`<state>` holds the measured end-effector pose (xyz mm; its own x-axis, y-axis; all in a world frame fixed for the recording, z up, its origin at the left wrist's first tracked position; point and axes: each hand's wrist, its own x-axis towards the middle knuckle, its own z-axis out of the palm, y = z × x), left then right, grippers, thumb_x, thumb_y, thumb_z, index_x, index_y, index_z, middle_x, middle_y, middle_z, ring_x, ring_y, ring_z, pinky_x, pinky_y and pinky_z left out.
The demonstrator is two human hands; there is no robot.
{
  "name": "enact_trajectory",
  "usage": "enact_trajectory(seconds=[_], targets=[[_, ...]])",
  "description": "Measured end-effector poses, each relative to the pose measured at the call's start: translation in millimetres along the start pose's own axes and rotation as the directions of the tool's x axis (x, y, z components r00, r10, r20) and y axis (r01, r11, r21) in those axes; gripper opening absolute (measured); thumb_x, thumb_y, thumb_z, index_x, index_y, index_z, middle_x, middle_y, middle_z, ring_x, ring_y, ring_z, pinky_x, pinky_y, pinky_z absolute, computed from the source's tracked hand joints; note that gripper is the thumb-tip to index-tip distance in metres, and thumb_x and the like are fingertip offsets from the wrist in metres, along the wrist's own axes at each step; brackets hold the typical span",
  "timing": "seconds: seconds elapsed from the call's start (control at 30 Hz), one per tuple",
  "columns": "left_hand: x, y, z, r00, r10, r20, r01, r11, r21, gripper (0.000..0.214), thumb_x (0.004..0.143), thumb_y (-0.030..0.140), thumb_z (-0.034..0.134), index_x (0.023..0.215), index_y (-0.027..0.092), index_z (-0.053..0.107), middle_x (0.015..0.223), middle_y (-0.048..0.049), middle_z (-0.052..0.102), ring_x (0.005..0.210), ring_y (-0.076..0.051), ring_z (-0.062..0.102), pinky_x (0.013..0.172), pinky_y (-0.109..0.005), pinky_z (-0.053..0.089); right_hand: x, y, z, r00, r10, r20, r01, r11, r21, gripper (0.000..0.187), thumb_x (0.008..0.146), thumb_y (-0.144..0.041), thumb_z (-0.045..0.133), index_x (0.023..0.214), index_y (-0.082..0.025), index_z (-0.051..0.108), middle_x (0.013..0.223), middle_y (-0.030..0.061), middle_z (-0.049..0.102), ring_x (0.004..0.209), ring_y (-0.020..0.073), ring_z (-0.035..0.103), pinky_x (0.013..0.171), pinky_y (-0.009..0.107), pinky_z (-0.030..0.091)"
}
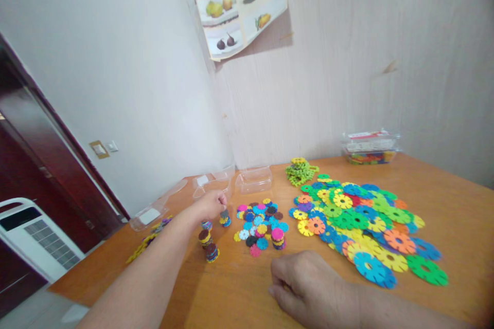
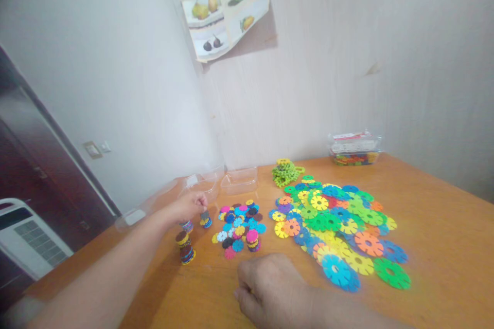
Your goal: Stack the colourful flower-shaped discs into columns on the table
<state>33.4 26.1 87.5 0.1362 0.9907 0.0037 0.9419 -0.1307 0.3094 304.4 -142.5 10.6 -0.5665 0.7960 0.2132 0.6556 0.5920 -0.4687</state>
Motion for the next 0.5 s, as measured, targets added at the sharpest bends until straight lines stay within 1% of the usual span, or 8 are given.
enact_trajectory(seconds=[0.13, 0.3, 0.4, 0.5], targets=[[-2.6, -4.5, 2.8, 0.999, -0.036, 0.006, 0.035, 0.996, 0.081, 0.008, 0.070, 0.015, 0.064, 0.078, 0.018, 0.065, 0.069, 0.0022, 0.064, 0.066, -0.012, 0.056, 0.059, -0.019, 0.040, 0.0, 0.9, 1.4, 1.000, 0.009, 0.002, -0.009, 1.000, 0.004, 0.020, 0.089, -0.032, 0.052, 0.073, -0.022, 0.056, 0.075, -0.0003, 0.069, 0.064, 0.0121, 0.058, 0.054, 0.024, 0.027], [-5.5, -4.5, 8.6, 0.997, -0.072, -0.040, 0.078, 0.978, 0.193, 0.013, 0.071, 0.014, 0.062, 0.081, 0.021, 0.067, 0.074, 0.0028, 0.068, 0.068, -0.013, 0.058, 0.063, -0.022, 0.040, 1.3, 2.7, 3.1, 1.000, 0.021, 0.005, -0.021, 1.000, 0.017, 0.020, 0.090, -0.032, 0.052, 0.073, -0.022, 0.056, 0.074, -0.0007, 0.069, 0.063, 0.0118, 0.057, 0.053, 0.024, 0.026], [-6.2, -4.4, 7.5, 0.997, -0.062, -0.043, 0.071, 0.966, 0.247, 0.014, 0.073, 0.014, 0.060, 0.082, 0.022, 0.068, 0.075, 0.0027, 0.069, 0.068, -0.013, 0.058, 0.064, -0.023, 0.038, 0.9, 2.6, 2.6, 1.000, 0.027, 0.010, -0.027, 0.999, 0.024, 0.020, 0.089, -0.032, 0.052, 0.073, -0.022, 0.056, 0.074, -0.0007, 0.069, 0.063, 0.0118, 0.057, 0.053, 0.025, 0.026], [-6.9, -2.7, 4.1, 1.000, -0.030, -0.003, 0.030, 0.961, 0.275, 0.016, 0.075, 0.016, 0.057, 0.085, 0.022, 0.068, 0.075, 0.0014, 0.069, 0.069, -0.014, 0.059, 0.062, -0.023, 0.038, -0.1, 2.1, 2.1, 1.000, 0.026, 0.011, -0.026, 0.999, 0.019, 0.020, 0.089, -0.033, 0.052, 0.073, -0.022, 0.055, 0.074, -0.0011, 0.069, 0.063, 0.0116, 0.057, 0.053, 0.025, 0.026]])
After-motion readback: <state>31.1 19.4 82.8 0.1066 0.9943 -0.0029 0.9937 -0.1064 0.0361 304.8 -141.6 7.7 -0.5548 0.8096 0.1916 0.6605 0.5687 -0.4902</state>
